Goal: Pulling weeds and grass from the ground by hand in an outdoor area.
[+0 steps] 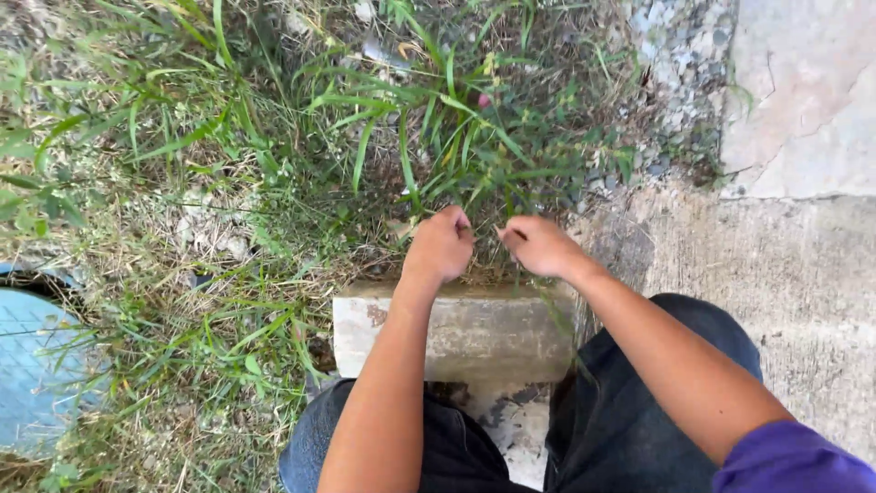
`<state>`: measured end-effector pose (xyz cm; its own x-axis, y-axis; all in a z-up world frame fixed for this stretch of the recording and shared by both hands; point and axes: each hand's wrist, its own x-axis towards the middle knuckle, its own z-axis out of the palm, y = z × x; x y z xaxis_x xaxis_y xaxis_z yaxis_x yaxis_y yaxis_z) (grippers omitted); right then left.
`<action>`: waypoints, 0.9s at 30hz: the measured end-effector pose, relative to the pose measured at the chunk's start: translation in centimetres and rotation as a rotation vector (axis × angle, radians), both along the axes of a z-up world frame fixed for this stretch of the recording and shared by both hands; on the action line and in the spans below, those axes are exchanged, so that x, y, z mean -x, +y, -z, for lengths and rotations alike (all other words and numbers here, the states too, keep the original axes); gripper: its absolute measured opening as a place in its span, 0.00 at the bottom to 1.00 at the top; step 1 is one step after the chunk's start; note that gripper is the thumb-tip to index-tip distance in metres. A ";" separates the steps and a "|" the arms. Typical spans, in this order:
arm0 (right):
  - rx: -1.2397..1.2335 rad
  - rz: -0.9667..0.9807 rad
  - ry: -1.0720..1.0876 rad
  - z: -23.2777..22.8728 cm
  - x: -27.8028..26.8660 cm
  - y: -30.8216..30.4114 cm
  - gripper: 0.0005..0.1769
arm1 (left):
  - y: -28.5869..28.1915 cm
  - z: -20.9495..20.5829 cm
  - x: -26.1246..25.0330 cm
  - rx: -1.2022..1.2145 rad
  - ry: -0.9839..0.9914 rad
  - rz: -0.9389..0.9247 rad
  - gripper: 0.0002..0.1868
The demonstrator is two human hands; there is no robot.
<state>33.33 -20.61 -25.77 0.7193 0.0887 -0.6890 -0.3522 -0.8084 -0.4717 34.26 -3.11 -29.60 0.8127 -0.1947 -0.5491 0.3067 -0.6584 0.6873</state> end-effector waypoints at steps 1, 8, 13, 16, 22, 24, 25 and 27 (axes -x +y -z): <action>-0.005 -0.012 0.000 0.6 0.0 -0.5 0.16 | 0.1 0.1 -0.1 -0.005 0.000 -0.012 0.10; 0.041 -0.162 -0.106 3.0 0.8 0.2 0.12 | -0.2 6.6 1.3 -0.164 0.125 -0.089 0.14; 0.157 -0.392 -0.037 7.7 0.1 -0.2 0.15 | -4.0 7.4 0.9 -0.482 0.249 0.008 0.21; 0.232 -0.468 0.056 6.7 0.2 0.8 0.24 | -5.7 6.8 1.4 -0.504 0.358 -0.034 0.41; 0.234 -0.481 0.124 4.0 0.0 1.5 0.24 | -7.7 13.9 2.2 -0.494 0.463 0.043 0.30; 0.208 -0.461 0.098 2.8 0.0 1.6 0.25 | -8.1 13.5 2.9 -0.398 0.354 -0.002 0.22; 0.210 -0.455 0.092 3.6 0.1 1.4 0.25 | -7.8 14.5 2.9 -0.398 0.347 0.002 0.22; 0.179 -0.399 0.072 5.0 0.2 1.1 0.26 | -7.2 16.3 3.0 -0.285 0.250 -0.113 0.14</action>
<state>33.17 -19.53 -30.77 0.6026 0.2242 -0.7659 -0.0227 -0.9545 -0.2973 31.28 -10.34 -45.91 0.6549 0.0771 -0.7518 0.5227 -0.7646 0.3770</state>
